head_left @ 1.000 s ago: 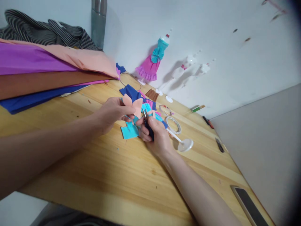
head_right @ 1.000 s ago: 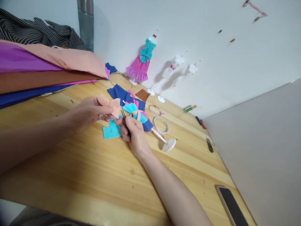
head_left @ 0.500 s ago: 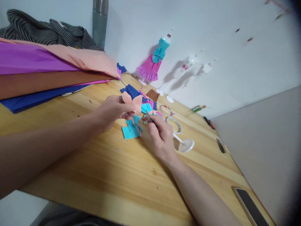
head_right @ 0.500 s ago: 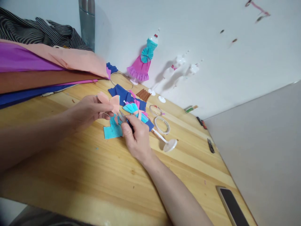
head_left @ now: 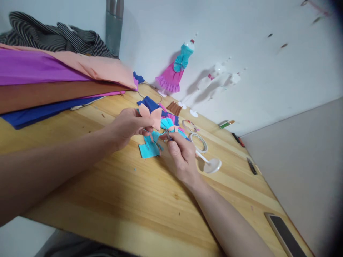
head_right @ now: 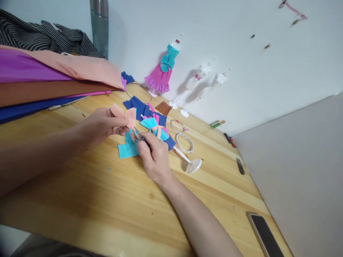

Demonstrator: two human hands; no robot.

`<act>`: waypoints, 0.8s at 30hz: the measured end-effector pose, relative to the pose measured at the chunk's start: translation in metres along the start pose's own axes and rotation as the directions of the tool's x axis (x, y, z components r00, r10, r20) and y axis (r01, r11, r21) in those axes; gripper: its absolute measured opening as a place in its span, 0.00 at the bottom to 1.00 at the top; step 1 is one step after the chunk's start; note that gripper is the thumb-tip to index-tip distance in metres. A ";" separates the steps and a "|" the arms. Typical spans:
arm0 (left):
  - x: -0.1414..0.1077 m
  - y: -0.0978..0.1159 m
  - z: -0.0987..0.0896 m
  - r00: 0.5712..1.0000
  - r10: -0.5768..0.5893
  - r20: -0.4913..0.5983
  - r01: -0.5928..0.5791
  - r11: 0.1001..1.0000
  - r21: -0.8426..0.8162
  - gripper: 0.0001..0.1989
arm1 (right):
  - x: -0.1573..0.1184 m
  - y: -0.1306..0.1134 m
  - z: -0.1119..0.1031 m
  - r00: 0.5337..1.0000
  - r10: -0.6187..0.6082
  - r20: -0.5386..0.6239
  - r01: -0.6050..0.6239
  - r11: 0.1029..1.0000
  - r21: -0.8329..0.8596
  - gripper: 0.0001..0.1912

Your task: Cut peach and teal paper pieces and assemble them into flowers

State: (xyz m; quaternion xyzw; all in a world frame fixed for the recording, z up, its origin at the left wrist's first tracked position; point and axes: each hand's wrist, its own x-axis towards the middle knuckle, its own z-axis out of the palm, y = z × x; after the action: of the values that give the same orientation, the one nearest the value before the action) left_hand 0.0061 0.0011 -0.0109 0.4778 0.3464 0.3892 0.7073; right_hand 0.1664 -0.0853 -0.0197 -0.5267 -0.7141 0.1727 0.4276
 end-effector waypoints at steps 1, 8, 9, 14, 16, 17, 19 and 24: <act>0.000 0.000 0.000 1.000 -0.001 0.000 0.001 1.000 -0.002 0.07 | 0.000 0.000 0.000 1.000 0.008 0.000 -0.008 1.000 0.012 0.13; -0.001 0.001 0.000 1.000 0.018 -0.011 -0.018 1.000 -0.009 0.07 | -0.003 0.002 0.002 0.994 0.111 -0.001 -0.110 0.980 0.166 0.18; -0.001 0.002 0.000 1.000 0.014 -0.015 -0.014 1.000 -0.010 0.07 | -0.003 0.003 0.002 0.993 0.116 -0.003 -0.114 0.977 0.179 0.18; -0.002 0.002 0.000 1.000 -0.016 -0.015 0.016 1.000 0.023 0.08 | -0.003 0.008 0.003 0.994 0.114 -0.004 -0.111 0.975 0.195 0.19; -0.001 0.001 -0.001 1.000 0.000 0.001 0.000 1.000 0.015 0.08 | -0.003 0.010 0.002 0.994 0.113 -0.010 -0.109 0.977 0.184 0.19; -0.001 0.000 -0.001 1.000 0.007 0.008 -0.007 1.000 0.009 0.08 | -0.003 0.011 0.002 0.994 0.113 -0.010 -0.110 0.978 0.177 0.19; 0.000 -0.001 -0.001 1.000 0.004 0.008 -0.004 1.000 0.008 0.07 | -0.003 0.012 0.003 0.994 0.106 -0.010 -0.103 0.982 0.162 0.20; 0.002 0.000 0.001 0.999 -0.032 -0.023 0.033 0.999 0.022 0.06 | -0.003 0.014 0.003 0.997 0.077 -0.028 -0.073 0.989 0.127 0.22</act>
State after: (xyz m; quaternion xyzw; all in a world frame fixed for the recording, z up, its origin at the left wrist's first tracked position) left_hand 0.0077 0.0025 -0.0108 0.4757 0.3665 0.3790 0.7041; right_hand 0.1730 -0.0821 -0.0323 -0.5279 -0.6744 0.2246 0.4649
